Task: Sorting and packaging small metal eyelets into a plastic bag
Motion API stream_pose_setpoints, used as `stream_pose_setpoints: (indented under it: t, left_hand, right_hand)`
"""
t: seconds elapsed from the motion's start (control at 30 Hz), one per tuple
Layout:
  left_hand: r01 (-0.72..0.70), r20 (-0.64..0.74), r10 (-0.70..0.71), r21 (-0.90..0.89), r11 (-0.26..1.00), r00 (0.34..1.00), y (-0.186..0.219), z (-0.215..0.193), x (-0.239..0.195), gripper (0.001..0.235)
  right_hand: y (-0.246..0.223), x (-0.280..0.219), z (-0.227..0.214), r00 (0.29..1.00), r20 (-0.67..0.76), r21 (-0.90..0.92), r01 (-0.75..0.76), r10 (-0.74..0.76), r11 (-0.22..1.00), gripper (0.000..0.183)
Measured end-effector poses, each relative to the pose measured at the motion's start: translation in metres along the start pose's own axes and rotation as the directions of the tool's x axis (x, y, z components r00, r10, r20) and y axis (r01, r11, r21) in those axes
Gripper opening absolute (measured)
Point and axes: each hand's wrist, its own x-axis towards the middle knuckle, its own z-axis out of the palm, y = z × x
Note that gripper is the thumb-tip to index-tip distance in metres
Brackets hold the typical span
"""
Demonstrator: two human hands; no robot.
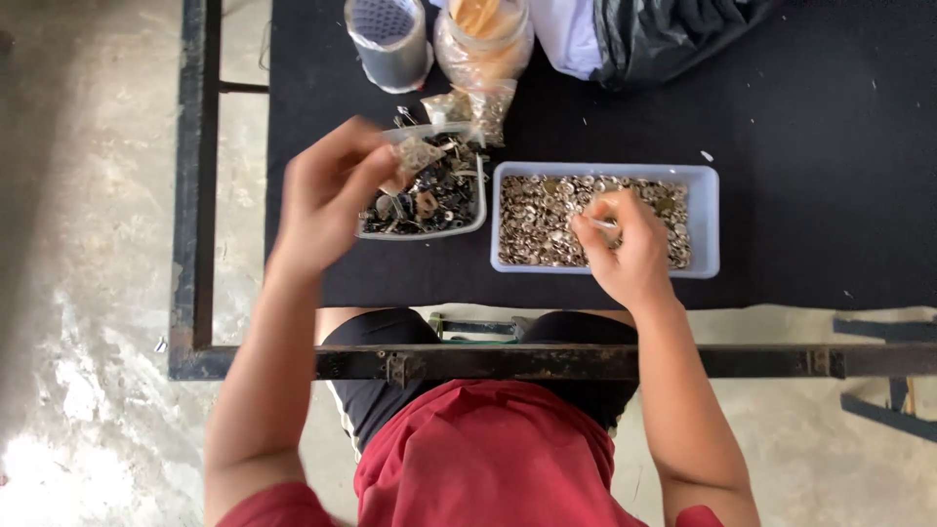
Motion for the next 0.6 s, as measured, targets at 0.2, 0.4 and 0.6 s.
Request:
stream_pose_setpoints:
  t: [0.2, 0.4, 0.6]
  left_hand:
    - [0.001, -0.109, 0.110, 0.717, 0.697, 0.988, -0.093, -0.091, -0.091, 0.016]
    - [0.143, -0.059, -0.180, 0.855, 0.498, 0.982, -0.086, -0.066, -0.129, 0.067]
    - [0.054, -0.111, 0.092, 0.876, 0.479, 0.989, -0.106, -0.074, -0.126, 0.055]
  right_hand:
    - [-0.028, 0.020, 0.001, 0.995, 0.094, 0.099, 0.032, -0.042, 0.995, 0.008]
    - [-0.019, 0.034, 0.020, 0.982, 0.103, 0.040, 0.154, -0.157, 0.987, 0.009]
    - [-0.007, 0.017, 0.020, 0.989, 0.104, 0.051, 0.099, -0.104, 0.994, 0.011]
